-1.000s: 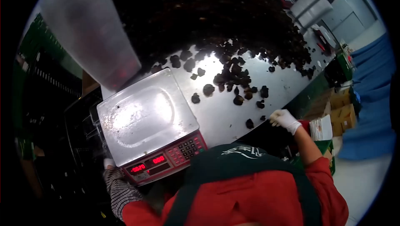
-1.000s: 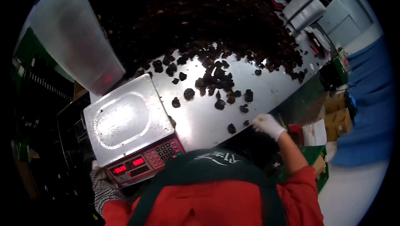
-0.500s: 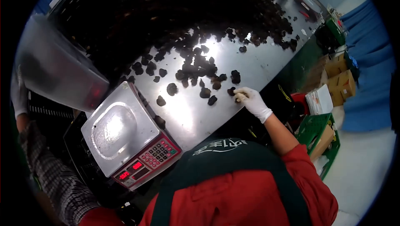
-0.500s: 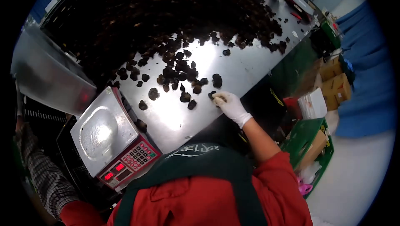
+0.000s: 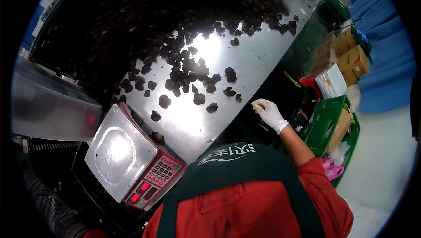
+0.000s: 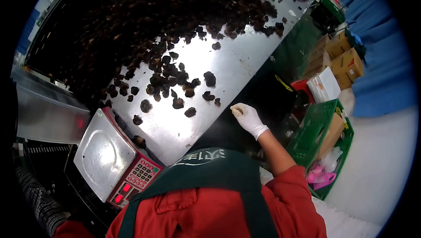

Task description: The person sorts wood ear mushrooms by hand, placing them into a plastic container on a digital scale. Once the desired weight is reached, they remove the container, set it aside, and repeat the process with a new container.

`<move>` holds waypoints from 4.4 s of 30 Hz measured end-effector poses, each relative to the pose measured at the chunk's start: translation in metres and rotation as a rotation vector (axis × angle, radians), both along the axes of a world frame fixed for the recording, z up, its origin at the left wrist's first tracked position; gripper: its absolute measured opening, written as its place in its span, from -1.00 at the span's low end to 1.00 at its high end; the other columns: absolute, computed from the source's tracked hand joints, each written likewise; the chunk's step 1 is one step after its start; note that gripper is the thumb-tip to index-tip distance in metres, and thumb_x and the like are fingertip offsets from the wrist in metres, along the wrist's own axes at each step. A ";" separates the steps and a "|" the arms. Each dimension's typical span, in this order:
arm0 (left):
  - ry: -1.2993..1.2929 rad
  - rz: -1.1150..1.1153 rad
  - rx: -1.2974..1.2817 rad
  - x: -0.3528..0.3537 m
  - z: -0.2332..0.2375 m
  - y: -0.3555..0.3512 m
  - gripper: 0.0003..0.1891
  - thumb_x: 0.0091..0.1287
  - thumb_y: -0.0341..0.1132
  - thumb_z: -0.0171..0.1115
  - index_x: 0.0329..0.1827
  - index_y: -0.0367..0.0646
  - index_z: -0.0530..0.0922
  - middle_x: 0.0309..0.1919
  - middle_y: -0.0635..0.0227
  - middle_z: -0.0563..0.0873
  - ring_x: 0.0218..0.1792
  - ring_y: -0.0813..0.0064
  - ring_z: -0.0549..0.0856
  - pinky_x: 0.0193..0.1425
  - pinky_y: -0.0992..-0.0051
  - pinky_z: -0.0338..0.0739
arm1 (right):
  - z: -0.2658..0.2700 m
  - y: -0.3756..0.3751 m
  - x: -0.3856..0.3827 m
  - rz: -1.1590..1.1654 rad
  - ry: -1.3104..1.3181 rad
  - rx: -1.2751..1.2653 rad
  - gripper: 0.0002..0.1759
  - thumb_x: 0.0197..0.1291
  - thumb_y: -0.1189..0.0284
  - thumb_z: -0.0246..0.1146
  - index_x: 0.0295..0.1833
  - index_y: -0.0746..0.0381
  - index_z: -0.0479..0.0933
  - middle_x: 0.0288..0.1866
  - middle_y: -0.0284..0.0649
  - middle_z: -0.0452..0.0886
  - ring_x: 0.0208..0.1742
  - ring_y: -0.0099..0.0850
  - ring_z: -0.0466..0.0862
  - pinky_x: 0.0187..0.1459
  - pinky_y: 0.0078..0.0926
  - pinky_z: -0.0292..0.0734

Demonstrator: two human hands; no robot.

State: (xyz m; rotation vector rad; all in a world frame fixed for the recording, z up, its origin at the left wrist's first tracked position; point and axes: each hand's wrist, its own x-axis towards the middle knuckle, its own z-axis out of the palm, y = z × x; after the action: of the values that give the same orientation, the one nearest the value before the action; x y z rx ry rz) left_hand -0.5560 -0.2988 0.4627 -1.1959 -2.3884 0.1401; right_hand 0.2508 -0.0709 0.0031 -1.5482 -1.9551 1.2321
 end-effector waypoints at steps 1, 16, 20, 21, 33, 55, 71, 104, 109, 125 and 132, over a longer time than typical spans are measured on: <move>-0.007 0.008 -0.008 0.002 0.001 0.001 -0.63 0.33 -0.14 0.13 -0.03 -0.26 0.67 -0.11 0.04 0.73 -0.03 0.15 0.67 0.15 0.29 0.48 | 0.000 -0.001 -0.001 0.020 -0.016 0.050 -0.82 0.25 0.45 0.23 -0.09 0.28 0.61 -0.25 -0.13 0.68 -0.24 -0.32 0.68 -0.14 -0.50 0.56; 0.482 -0.160 0.315 0.201 -0.083 -0.101 -0.87 0.29 -0.38 0.29 -0.20 -0.25 0.61 -0.36 0.34 0.64 -0.38 0.48 0.56 -0.18 0.51 0.49 | -0.017 0.066 -0.049 0.190 -0.394 0.525 -0.91 0.17 0.40 0.21 -0.25 0.17 0.55 -0.24 -0.11 0.54 -0.22 -0.07 0.60 -0.22 -0.20 0.54; 0.363 -0.082 0.374 0.337 -0.162 -0.126 -0.90 0.28 -0.44 0.34 -0.25 -0.25 0.59 -0.43 0.43 0.61 -0.47 0.57 0.53 -0.27 0.57 0.50 | -0.009 0.074 -0.023 0.213 -0.457 0.472 -0.91 0.19 0.42 0.20 -0.28 0.20 0.55 -0.25 -0.09 0.54 -0.21 -0.03 0.59 -0.21 -0.20 0.54; 0.160 -0.012 0.437 0.367 -0.186 -0.122 -0.87 0.22 -0.44 0.40 -0.34 -0.26 0.58 -0.47 0.41 0.55 -0.47 0.56 0.45 -0.32 0.56 0.44 | -0.013 0.081 0.001 0.195 -0.403 0.547 -0.91 0.20 0.44 0.19 -0.25 0.22 0.56 -0.25 -0.07 0.56 -0.18 -0.03 0.58 -0.16 -0.21 0.53; -0.190 0.005 0.195 0.485 -0.313 -0.057 -0.44 0.00 -0.29 0.52 0.07 -0.24 0.51 -0.05 0.11 0.61 -0.01 0.05 0.58 0.08 0.23 0.46 | 0.020 0.087 0.003 0.433 -0.189 0.663 -0.98 0.15 0.52 0.20 -0.30 0.22 0.52 -0.22 -0.08 0.54 -0.21 -0.03 0.58 -0.23 -0.20 0.53; -0.491 0.225 -0.632 0.467 -0.431 0.137 -0.76 0.27 -0.39 0.10 -0.01 -0.19 0.54 -0.16 0.10 0.72 -0.01 0.14 0.67 0.28 0.06 0.32 | 0.020 0.084 -0.024 0.796 -0.094 0.477 -0.54 0.02 0.39 0.37 0.09 0.23 0.50 -0.29 -0.15 0.57 -0.31 -0.15 0.61 -0.26 -0.24 0.52; -0.709 0.213 0.331 0.506 -0.494 0.132 -0.04 0.07 0.01 0.42 0.47 -0.21 0.14 0.45 -0.14 0.08 0.48 -0.09 0.05 0.51 0.07 0.03 | -0.007 0.138 -0.093 0.513 -0.149 0.416 -0.60 0.06 0.61 0.16 0.08 0.24 0.46 -0.10 0.02 0.51 -0.17 0.05 0.59 -0.14 -0.10 0.55; -0.810 -0.080 0.548 0.506 -0.498 0.148 -0.02 0.15 0.15 0.33 0.48 -0.30 0.11 0.44 -0.16 0.16 0.46 -0.06 0.18 0.50 0.15 0.11 | -0.003 0.193 -0.175 0.700 0.205 0.278 -0.83 0.19 0.54 0.25 -0.09 0.24 0.62 -0.31 -0.28 0.60 -0.31 -0.36 0.58 -0.23 -0.41 0.52; -0.801 -0.058 0.521 0.506 -0.500 0.146 -0.03 0.14 0.13 0.34 0.47 -0.30 0.12 0.44 -0.16 0.17 0.46 -0.07 0.19 0.50 0.14 0.10 | -0.023 0.193 -0.202 0.844 0.087 0.835 -0.80 0.04 0.42 0.31 -0.17 0.14 0.58 -0.30 -0.24 0.54 -0.20 -0.18 0.53 -0.09 -0.23 0.42; -0.826 -0.102 0.519 0.506 -0.497 0.147 -0.06 0.18 0.12 0.31 0.48 -0.29 0.11 0.45 -0.15 0.14 0.45 -0.08 0.19 0.49 0.14 0.10 | -0.001 0.170 -0.107 0.659 -0.001 0.791 -0.76 0.05 0.61 0.23 -0.11 0.23 0.58 -0.16 -0.14 0.62 -0.07 -0.14 0.59 -0.01 -0.23 0.47; -0.796 -0.083 0.499 0.506 -0.500 0.147 -0.06 0.15 0.07 0.35 0.46 -0.29 0.13 0.44 -0.13 0.18 0.45 -0.06 0.20 0.50 0.13 0.09 | -0.026 0.176 -0.224 0.751 -0.039 0.812 -0.77 0.02 0.49 0.26 -0.14 0.11 0.61 -0.29 -0.27 0.54 -0.14 -0.24 0.52 -0.10 -0.25 0.41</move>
State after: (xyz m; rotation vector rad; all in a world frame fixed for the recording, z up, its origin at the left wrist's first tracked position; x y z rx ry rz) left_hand -0.0500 -0.1519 -0.0373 -1.2290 -2.7294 -1.0808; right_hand 0.0267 0.1055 -0.0234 -0.4441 -2.6762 0.4414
